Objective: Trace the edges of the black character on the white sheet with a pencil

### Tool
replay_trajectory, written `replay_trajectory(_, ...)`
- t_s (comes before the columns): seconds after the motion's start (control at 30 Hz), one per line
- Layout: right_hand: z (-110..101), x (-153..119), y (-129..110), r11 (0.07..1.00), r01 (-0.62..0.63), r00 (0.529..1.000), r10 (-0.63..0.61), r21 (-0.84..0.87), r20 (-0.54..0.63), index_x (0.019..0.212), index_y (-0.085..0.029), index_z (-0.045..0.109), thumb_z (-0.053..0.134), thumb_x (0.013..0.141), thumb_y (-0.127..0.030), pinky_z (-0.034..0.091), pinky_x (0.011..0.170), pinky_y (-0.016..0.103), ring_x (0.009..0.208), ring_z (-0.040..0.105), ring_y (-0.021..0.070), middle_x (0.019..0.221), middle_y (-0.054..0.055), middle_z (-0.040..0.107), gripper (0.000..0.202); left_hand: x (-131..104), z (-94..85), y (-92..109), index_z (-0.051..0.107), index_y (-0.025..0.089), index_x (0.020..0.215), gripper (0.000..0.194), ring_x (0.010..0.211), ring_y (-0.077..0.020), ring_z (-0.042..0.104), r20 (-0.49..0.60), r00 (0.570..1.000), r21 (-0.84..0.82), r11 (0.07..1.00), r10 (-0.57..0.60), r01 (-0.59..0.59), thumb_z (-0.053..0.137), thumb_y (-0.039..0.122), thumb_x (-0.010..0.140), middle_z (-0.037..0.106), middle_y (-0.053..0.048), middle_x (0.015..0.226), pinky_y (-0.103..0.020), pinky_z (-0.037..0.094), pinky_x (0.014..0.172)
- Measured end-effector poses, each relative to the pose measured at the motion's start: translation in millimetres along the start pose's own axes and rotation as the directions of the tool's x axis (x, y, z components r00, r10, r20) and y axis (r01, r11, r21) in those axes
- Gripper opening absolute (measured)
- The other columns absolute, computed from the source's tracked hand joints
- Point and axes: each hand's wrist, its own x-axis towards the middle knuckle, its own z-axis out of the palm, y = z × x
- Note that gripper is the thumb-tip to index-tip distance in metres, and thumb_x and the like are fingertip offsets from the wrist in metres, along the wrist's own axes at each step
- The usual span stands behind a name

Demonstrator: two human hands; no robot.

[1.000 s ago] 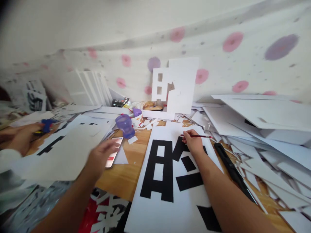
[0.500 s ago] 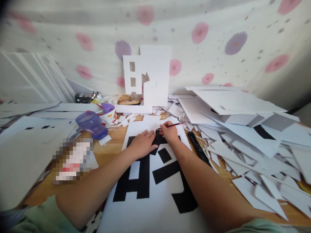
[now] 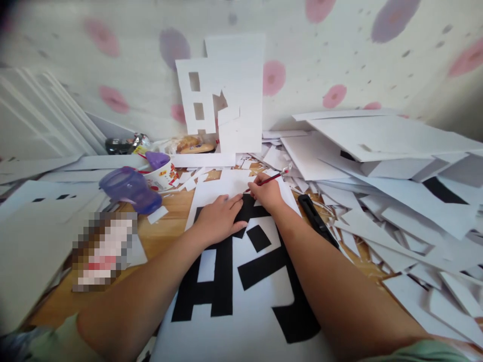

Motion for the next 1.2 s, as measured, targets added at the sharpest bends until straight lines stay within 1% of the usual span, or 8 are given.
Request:
replay_trajectory(0.17, -0.1, 2.4, 2.5, 0.999, 0.012, 1.0, -0.012, -0.036, 0.014, 0.06, -0.022, 0.047, 0.062, 0.069, -0.024, 0.039, 0.043, 0.023, 0.041, 0.052, 0.0123, 0.044, -0.004, 0.057, 0.017, 1.7, -1.6, -0.2, 0.047, 0.022, 0.134, 0.059, 0.126, -0.0326, 0.039, -0.006, 1.0, 0.014, 1.0, 0.013, -0.013, 0.041, 0.06, 0.09, 0.035, -0.001, 0.153, -0.045, 0.05, 0.089)
replay_trajectory(0.37, 0.9, 3.4, 5.0, 0.998, 0.018, 1.0, -0.018, -0.068, -0.001, 0.061, -0.022, 0.047, 0.061, 0.07, -0.026, 0.041, 0.045, 0.024, 0.043, 0.054, 0.0132, 0.046, -0.003, 0.058, 0.017, 3.6, -4.0, -1.1, 0.048, 0.023, 0.133, 0.058, 0.126, -0.0329, 0.038, 0.016, 1.0, -0.002, 1.0, 0.019, -0.019, 0.041, 0.061, 0.089, 0.033, -0.002, 0.154, -0.047, 0.05, 0.086)
replay_trajectory(0.53, 0.9, 3.3, 4.4, 0.994, 0.014, 1.0, -0.014, -0.107, 0.002, 0.06, -0.022, 0.046, 0.06, 0.07, -0.025, 0.041, 0.045, 0.024, 0.043, 0.054, 0.0134, 0.046, -0.004, 0.057, 0.017, 5.6, -4.0, -2.3, 0.048, 0.024, 0.132, 0.058, 0.122, -0.0328, 0.04, 0.028, 0.999, -0.008, 1.0, 0.02, -0.02, 0.044, 0.061, 0.088, 0.034, -0.002, 0.153, -0.044, 0.051, 0.081)
replay_trajectory(0.73, 0.7, 3.0, 1.6, 0.985, 0.029, 0.999, -0.032, -0.168, -0.016, 0.058, -0.022, 0.045, 0.06, 0.068, -0.021, 0.039, 0.047, 0.025, 0.045, 0.054, 0.0132, 0.046, -0.004, 0.055, 0.018, 8.9, -5.5, -2.9, 0.048, 0.024, 0.13, 0.061, 0.119, -0.033, 0.042, 0.021, 1.0, 0.005, 1.0, 0.018, -0.018, 0.045, 0.066, 0.085, 0.036, -0.004, 0.151, -0.043, 0.05, 0.08)
replay_trajectory(0.93, -1.5, 3.6, 0.9, 0.973, 0.053, 0.998, -0.06, -0.223, -0.024, 0.055, -0.022, 0.044, 0.062, 0.068, -0.024, 0.038, 0.05, 0.026, 0.049, 0.051, 0.0135, 0.048, -0.004, 0.056, 0.022, 10.8, -9.1, -3.4, 0.049, 0.024, 0.128, 0.059, 0.119, -0.0336, 0.042, 0.038, 0.999, 0.002, 1.0, 0.027, -0.027, 0.047, 0.064, 0.085, 0.033, -0.002, 0.154, -0.044, 0.051, 0.079)
replay_trajectory(1.2, -1.6, 5.1, 3.4, 0.975, 0.036, 0.999, -0.043, -0.217, -0.024, 0.055, -0.023, 0.044, 0.061, 0.067, -0.022, 0.039, 0.049, 0.026, 0.05, 0.054, 0.0143, 0.049, -0.003, 0.057, 0.021, 11.3, -11.6, -2.6, 0.05, 0.025, 0.128, 0.059, 0.12, -0.0352, 0.041, 0.053, 0.998, -0.011, 1.0, 0.02, -0.02, 0.048, 0.064, 0.084, 0.033, -0.002, 0.153, -0.047, 0.05, 0.081)
